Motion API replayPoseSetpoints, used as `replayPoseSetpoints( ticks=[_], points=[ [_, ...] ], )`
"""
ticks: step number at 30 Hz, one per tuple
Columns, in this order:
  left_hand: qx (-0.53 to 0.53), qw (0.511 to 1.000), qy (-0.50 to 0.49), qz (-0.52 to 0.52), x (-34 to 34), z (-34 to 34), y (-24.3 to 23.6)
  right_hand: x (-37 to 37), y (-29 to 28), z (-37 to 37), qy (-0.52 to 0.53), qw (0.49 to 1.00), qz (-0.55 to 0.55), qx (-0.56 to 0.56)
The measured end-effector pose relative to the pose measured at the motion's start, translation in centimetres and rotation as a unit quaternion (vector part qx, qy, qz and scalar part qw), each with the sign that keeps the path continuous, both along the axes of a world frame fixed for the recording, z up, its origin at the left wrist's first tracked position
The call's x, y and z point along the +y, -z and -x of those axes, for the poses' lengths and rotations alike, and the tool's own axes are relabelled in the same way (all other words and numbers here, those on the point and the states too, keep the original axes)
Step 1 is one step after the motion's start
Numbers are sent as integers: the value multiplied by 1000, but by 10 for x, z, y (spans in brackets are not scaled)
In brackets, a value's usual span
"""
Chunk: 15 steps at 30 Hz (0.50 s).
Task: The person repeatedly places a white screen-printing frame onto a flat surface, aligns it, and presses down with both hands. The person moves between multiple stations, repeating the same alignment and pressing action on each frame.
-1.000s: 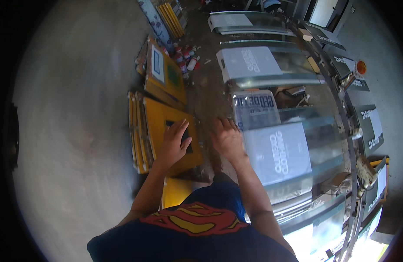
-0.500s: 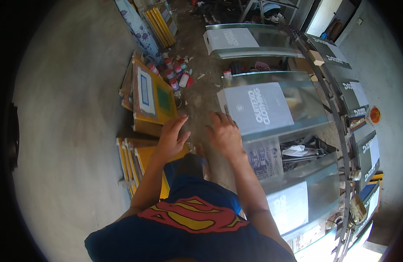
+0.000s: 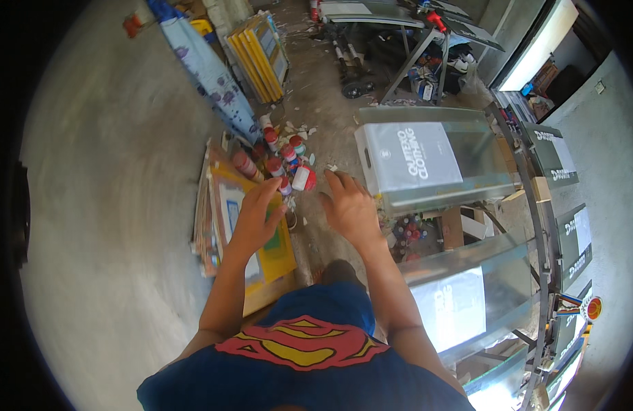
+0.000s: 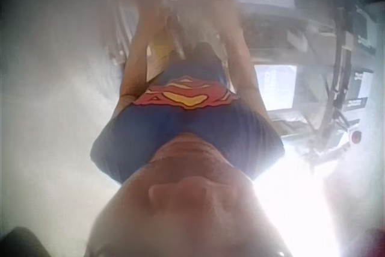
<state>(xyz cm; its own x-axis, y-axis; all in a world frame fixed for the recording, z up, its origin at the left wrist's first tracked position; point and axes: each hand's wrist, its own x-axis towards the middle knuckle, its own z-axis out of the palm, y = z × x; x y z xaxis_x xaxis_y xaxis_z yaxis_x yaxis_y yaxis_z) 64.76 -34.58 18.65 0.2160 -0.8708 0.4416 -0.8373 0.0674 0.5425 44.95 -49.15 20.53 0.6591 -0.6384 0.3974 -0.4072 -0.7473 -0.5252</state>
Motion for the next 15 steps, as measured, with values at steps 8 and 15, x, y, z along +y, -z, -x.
replayPoseSetpoints(
  ticks=[8,15],
  points=[
    [-12,997,74,17,-209,-111,13,-189,21,-99,68,997,31,-8],
    [-33,989,145,17,-419,-198,-2,-365,4,-169,130,989,62,-21]
  ],
)
